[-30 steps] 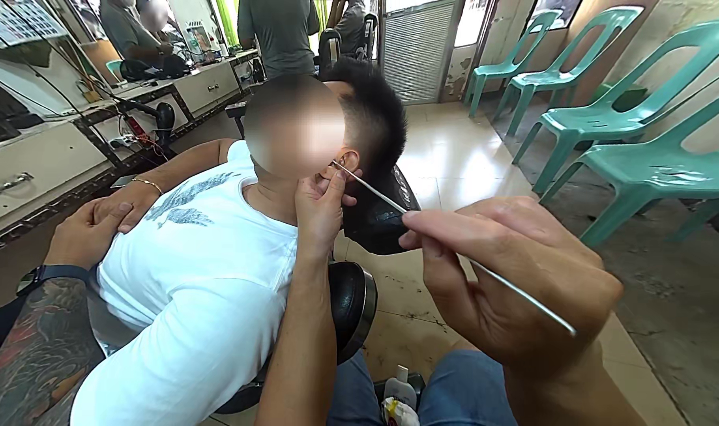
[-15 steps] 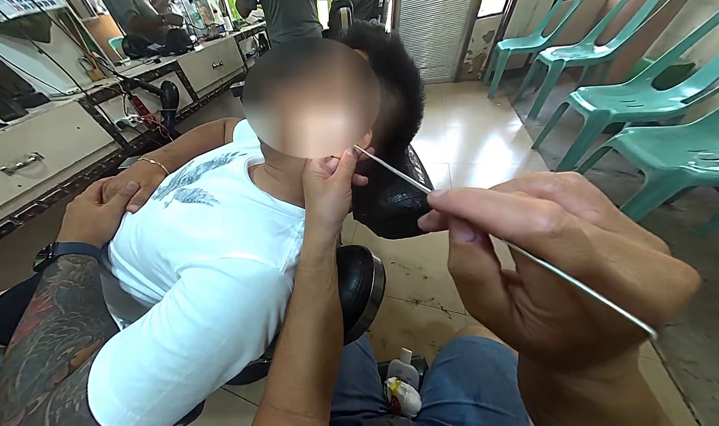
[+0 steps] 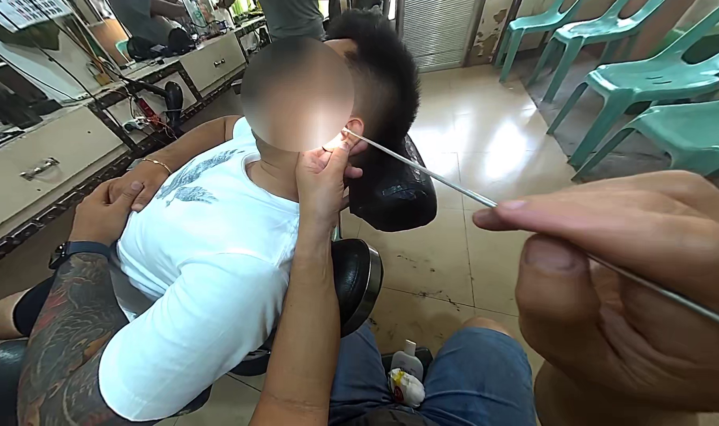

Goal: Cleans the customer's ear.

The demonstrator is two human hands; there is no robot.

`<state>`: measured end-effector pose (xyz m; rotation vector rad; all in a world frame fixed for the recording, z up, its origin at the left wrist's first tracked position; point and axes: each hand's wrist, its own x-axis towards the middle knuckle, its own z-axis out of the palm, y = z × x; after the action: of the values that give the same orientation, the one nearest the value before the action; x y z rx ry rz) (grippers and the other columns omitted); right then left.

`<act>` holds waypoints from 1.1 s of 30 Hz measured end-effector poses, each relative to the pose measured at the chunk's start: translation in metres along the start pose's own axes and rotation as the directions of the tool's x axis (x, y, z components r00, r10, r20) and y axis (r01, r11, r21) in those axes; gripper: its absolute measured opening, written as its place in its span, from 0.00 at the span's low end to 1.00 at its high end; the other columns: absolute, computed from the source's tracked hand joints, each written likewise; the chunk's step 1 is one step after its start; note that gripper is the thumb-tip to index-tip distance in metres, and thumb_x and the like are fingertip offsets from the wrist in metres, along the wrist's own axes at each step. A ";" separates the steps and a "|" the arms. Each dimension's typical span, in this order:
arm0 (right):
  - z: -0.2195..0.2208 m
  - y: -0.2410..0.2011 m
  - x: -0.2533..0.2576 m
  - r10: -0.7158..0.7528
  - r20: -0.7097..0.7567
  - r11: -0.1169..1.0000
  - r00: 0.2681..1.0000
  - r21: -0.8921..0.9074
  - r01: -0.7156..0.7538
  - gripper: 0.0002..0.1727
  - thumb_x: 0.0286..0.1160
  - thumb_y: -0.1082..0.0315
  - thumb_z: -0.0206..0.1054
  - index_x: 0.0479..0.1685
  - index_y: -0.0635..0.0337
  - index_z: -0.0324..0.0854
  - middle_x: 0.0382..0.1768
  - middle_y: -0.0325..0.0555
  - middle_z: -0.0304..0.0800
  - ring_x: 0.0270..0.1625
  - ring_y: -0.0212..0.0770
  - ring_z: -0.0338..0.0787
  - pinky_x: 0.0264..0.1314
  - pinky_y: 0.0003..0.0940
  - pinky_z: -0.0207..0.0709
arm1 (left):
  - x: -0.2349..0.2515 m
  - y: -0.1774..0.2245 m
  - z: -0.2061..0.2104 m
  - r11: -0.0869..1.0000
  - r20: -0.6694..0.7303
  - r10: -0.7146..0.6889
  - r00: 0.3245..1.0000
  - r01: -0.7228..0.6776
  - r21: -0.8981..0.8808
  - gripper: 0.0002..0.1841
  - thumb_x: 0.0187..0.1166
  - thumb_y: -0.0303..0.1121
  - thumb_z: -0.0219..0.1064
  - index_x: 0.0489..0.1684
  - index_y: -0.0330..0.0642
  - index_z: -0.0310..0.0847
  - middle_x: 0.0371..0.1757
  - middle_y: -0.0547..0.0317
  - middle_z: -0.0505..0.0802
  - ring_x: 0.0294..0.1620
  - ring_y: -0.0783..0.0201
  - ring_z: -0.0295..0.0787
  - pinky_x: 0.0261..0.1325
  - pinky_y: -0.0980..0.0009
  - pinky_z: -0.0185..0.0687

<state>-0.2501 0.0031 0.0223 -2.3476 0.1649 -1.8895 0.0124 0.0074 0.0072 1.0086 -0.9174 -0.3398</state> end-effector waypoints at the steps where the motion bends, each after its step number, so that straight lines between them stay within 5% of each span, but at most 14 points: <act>1: 0.002 0.000 0.001 -0.005 -0.003 1.000 1.000 -0.001 0.005 0.11 0.85 0.62 0.62 0.50 0.56 0.87 0.43 0.42 0.95 0.49 0.38 0.91 0.51 0.36 0.82 | 0.000 0.000 0.000 1.000 0.000 -0.001 1.000 0.001 0.006 0.26 0.85 0.21 0.61 0.83 0.34 0.60 0.48 0.42 0.94 0.37 0.59 0.94 0.38 0.71 0.90; 17: 0.024 0.001 0.018 -0.093 0.077 0.992 0.993 -0.082 0.100 0.12 0.82 0.67 0.63 0.50 0.62 0.91 0.43 0.50 0.96 0.49 0.42 0.90 0.49 0.36 0.77 | 0.000 0.002 0.001 1.000 -0.003 -0.020 1.000 0.019 -0.005 0.27 0.84 0.19 0.60 0.83 0.35 0.59 0.43 0.43 0.93 0.31 0.60 0.92 0.33 0.71 0.89; 28: 0.035 -0.023 0.022 -0.131 0.193 0.967 0.972 -0.191 0.168 0.10 0.78 0.70 0.67 0.51 0.60 0.91 0.32 0.46 0.91 0.39 0.43 0.86 0.47 0.40 0.73 | -0.004 0.010 0.005 0.997 -0.031 -0.060 0.998 0.059 -0.041 0.26 0.84 0.19 0.61 0.81 0.36 0.62 0.50 0.45 0.94 0.43 0.58 0.97 0.39 0.70 0.93; 33: 0.038 -0.028 0.025 -0.149 0.247 0.954 0.958 -0.219 0.204 0.11 0.78 0.70 0.67 0.51 0.61 0.92 0.29 0.44 0.90 0.37 0.43 0.85 0.47 0.41 0.72 | 0.013 -0.044 -0.014 0.966 0.101 0.224 0.969 -0.207 -0.155 0.27 0.84 0.22 0.63 0.80 0.28 0.58 0.56 0.32 0.91 0.50 0.45 0.97 0.41 0.58 0.96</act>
<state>-0.2072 0.0278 0.0424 -2.8107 0.1754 -1.7384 0.0382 -0.0157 -0.0261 0.7544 -1.0839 -0.2789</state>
